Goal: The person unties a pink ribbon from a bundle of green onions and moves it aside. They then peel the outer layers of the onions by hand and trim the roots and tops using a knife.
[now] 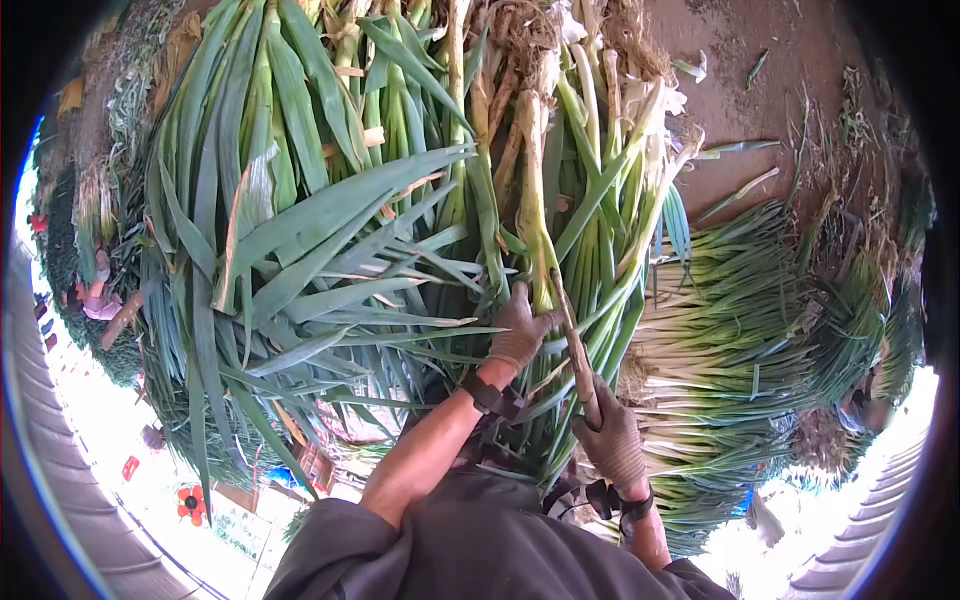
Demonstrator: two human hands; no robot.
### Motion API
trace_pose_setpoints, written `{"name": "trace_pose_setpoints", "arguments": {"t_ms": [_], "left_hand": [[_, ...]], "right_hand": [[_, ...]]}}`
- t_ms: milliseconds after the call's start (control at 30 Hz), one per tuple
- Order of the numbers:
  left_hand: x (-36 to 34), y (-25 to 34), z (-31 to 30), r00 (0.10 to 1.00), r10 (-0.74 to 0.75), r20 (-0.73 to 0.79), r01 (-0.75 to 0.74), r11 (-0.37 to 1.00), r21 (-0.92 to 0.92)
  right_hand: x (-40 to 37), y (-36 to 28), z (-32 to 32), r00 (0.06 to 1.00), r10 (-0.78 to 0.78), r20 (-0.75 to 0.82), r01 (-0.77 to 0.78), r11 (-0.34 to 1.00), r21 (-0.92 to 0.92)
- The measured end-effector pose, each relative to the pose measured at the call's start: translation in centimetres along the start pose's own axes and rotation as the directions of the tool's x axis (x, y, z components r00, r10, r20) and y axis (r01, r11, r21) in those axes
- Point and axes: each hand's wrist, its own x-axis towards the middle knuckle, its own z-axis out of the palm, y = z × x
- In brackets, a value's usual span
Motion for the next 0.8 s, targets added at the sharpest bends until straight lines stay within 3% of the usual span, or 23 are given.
{"name": "trace_pose_setpoints", "arguments": {"t_ms": [33, 133, 233, 367, 400, 500, 600, 733, 800], "left_hand": [[0.6, 0.0, 0.4, 1.000, 0.014, -0.022, -0.016, 0.996, -0.084], [0.2, 0.2, 1.1, 0.998, -0.026, -0.049, 0.021, 0.995, -0.102], [0.1, 0.8, 1.1, 0.996, -0.082, -0.024, 0.085, 0.980, 0.182], [0.3, 0.0, 1.3, 0.997, -0.055, -0.058, 0.060, 0.994, 0.094], [0.4, -0.1, 1.3, 0.992, -0.121, -0.037, 0.123, 0.991, 0.053], [0.2, -0.6, 1.4, 0.993, -0.023, -0.117, 0.038, 0.991, 0.125], [0.6, -1.1, 1.2, 0.995, -0.043, -0.094, 0.041, 0.999, -0.026], [0.5, -0.7, 0.9, 0.993, -0.004, -0.120, 0.015, 0.996, 0.091], [0.4, -0.4, 0.7, 0.997, -0.034, -0.076, 0.038, 0.998, 0.054]], "right_hand": [[-0.1, 0.3, 0.0, 1.000, -0.015, -0.012, 0.015, 1.000, -0.011], [-1.3, 0.9, 0.0, 0.999, 0.034, 0.021, -0.032, 0.997, -0.072], [-1.3, 1.2, 0.3, 0.999, 0.035, 0.027, -0.030, 0.989, -0.147], [-0.2, 1.7, 0.7, 1.000, -0.019, -0.016, 0.016, 0.982, -0.186], [0.3, 2.0, 0.8, 0.999, -0.036, -0.022, 0.032, 0.982, -0.184], [1.9, 2.4, 1.1, 0.997, -0.071, -0.036, 0.061, 0.972, -0.225], [4.2, 2.4, 1.2, 0.989, -0.135, -0.053, 0.117, 0.961, -0.252], [7.3, 1.2, 1.2, 0.971, -0.224, -0.079, 0.193, 0.938, -0.288], [8.9, 1.0, 1.4, 0.966, -0.247, -0.077, 0.214, 0.929, -0.301]]}}
